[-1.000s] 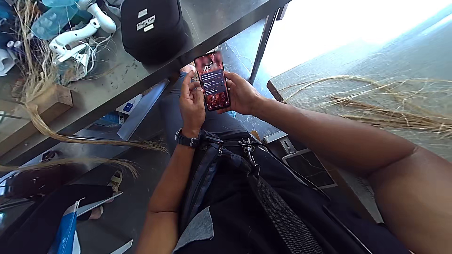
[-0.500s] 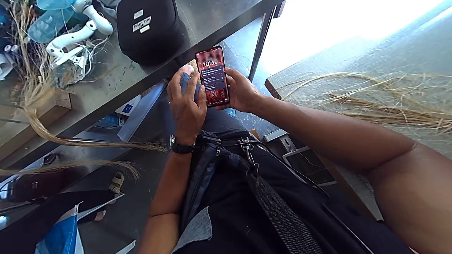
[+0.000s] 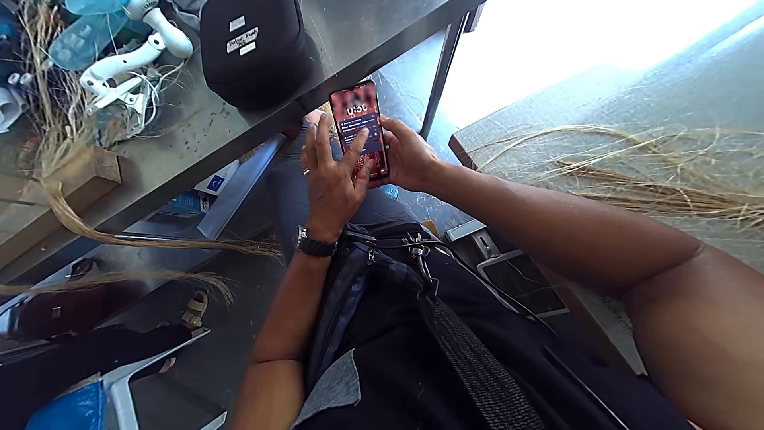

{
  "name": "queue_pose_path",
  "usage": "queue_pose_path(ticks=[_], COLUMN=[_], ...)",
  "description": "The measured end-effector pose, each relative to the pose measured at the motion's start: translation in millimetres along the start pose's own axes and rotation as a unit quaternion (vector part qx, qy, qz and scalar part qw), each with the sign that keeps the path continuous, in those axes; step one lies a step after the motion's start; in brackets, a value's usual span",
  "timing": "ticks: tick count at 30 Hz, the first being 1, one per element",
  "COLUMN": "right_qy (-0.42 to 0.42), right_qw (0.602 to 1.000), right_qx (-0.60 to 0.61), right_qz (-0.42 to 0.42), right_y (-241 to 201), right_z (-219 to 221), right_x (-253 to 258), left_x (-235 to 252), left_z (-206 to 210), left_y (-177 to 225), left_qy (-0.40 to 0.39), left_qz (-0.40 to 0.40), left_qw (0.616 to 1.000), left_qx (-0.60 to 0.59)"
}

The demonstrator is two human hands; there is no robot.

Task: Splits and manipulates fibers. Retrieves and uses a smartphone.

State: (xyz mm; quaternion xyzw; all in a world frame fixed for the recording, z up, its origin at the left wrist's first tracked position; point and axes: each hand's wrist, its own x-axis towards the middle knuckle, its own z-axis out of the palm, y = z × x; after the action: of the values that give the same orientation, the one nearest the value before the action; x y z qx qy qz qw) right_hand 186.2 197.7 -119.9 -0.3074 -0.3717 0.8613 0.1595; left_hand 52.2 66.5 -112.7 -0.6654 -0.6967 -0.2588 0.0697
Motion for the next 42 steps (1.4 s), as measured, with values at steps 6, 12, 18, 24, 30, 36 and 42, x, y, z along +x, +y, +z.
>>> queue_pose_path(ticks=[6,12,18,24,30,36,42], right_qy=[0.000,-0.003,-0.005,-0.007,-0.021,-0.023,-0.026], right_qw=[1.000,1.000,1.000,1.000,1.000,1.000,1.000], right_qx=[0.013,0.003,-0.008,-0.002,-0.012,-0.008,-0.007], right_qz=[0.002,-0.007,-0.010,-0.006,-0.014,-0.006,-0.004], right_y=[0.9,1.2,-0.2,0.4,0.6,0.9,1.5], right_z=[-0.1,-3.1,-2.8,-4.0,-4.6,-4.9,-4.3], right_x=[0.5,2.0,1.3,1.3,0.7,2.1,2.3], left_x=[0.4,-2.7,-5.9,-2.8,-1.8,-2.2,-2.2], left_z=[1.5,1.7,6.1,10.4,11.2,9.8,11.3], left_y=[1.2,-0.5,-8.8,-14.2,-14.7,-12.8,-13.3], left_qy=[0.009,0.053,0.072,0.082,0.076,0.072,0.070], left_qz=[0.038,-0.018,-0.090,-0.068,-0.023,-0.062,-0.072], left_qw=[0.999,0.998,0.993,0.994,0.995,0.995,0.995], left_qx=[-0.010,-0.017,-0.007,-0.031,-0.058,-0.040,-0.025])
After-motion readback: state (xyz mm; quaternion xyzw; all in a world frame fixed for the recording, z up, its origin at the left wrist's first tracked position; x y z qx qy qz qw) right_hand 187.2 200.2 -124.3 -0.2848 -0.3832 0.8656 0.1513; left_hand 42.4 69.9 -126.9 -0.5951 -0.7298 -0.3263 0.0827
